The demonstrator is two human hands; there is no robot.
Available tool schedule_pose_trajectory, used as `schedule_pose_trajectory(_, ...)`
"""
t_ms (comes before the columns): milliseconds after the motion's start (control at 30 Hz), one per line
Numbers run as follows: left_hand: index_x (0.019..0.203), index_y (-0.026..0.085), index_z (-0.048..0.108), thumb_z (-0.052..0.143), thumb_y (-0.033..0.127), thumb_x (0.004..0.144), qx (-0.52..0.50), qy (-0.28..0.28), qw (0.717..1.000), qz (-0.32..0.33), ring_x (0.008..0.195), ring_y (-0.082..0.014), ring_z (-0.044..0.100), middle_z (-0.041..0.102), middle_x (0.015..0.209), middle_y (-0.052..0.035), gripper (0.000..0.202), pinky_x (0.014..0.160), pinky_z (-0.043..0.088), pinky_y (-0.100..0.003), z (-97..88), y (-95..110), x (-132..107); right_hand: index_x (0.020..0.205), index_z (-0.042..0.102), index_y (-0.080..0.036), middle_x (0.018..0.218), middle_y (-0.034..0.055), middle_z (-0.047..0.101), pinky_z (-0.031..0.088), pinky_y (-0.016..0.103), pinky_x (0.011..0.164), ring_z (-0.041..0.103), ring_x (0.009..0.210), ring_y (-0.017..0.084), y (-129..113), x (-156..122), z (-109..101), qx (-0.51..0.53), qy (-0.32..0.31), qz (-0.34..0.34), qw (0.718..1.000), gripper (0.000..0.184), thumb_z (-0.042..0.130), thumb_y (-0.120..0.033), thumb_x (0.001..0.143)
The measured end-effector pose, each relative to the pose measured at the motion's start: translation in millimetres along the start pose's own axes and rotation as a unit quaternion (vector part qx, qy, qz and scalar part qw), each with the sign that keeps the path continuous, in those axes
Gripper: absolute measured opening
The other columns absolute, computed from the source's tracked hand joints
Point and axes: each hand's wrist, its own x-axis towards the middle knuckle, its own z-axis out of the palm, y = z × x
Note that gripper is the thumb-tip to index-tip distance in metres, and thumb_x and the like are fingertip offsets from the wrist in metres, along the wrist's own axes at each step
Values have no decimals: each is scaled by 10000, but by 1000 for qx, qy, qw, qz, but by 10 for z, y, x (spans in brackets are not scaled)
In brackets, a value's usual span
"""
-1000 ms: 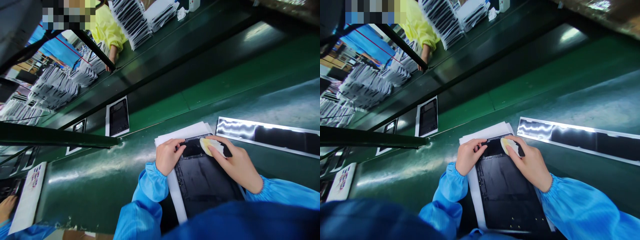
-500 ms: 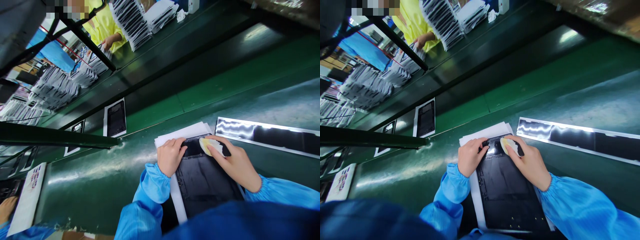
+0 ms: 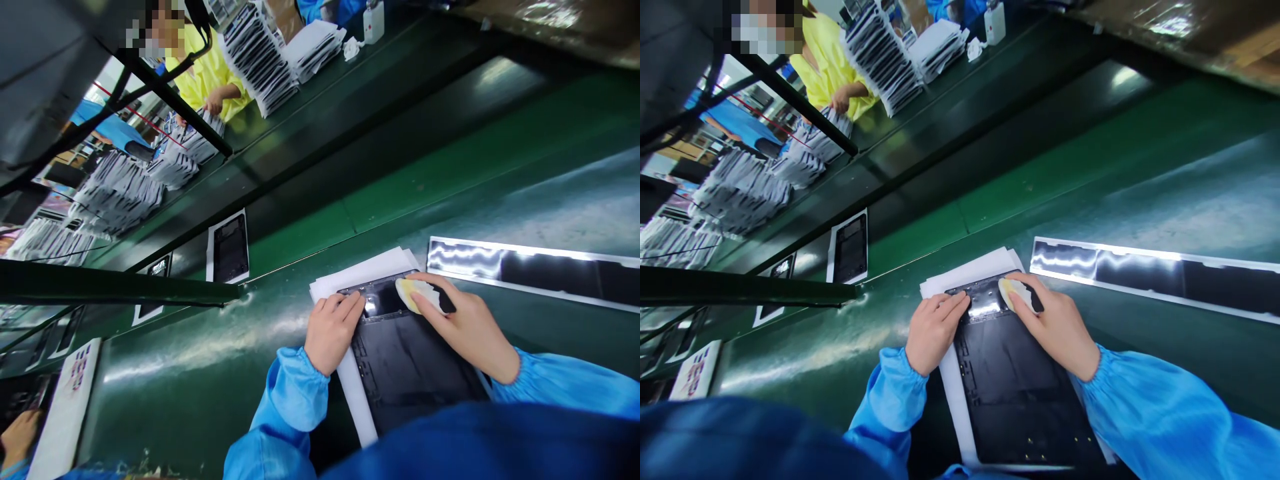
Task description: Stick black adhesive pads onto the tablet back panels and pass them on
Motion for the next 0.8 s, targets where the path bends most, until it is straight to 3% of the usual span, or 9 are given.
schedule_pose_trajectory(167,1226,238,627,470,135,934,1,38,999,31,1092,-203,583,647,1276,-12,347,799,526,-318,-15,53,-21,892,510,-276,656,-35,654,390,249,393,414,233,71,2,-11,-24,-16,12,-3,1000,276,403,-372,656)
schedule_pose_trajectory(333,1138,183,660,445,150,955,-55,79,994,58,984,-177,617,707,1147,-15,285,795,531,-305,-51,95,-129,930,525,-222,322,-70,498,307,232,325,446,235,127,-46,-26,98,-147,56,-76,985,348,361,-397,679)
schedule_pose_trajectory(500,1100,151,672,423,137,953,-51,106,992,45,963,-193,627,714,1095,-55,290,761,537,-321,-52,150,-112,906,523,-291,497,-71,632,289,206,353,552,372,109,-161,-13,332,-178,28,-172,969,263,403,-372,687)
schedule_pose_trajectory(800,1086,145,674,422,92,941,-36,100,993,53,909,-193,638,724,1073,-50,295,739,540,-324,-87,152,-90,889,544,-218,366,-34,562,236,233,342,500,288,144,45,14,65,-213,71,-118,967,319,333,-382,715)
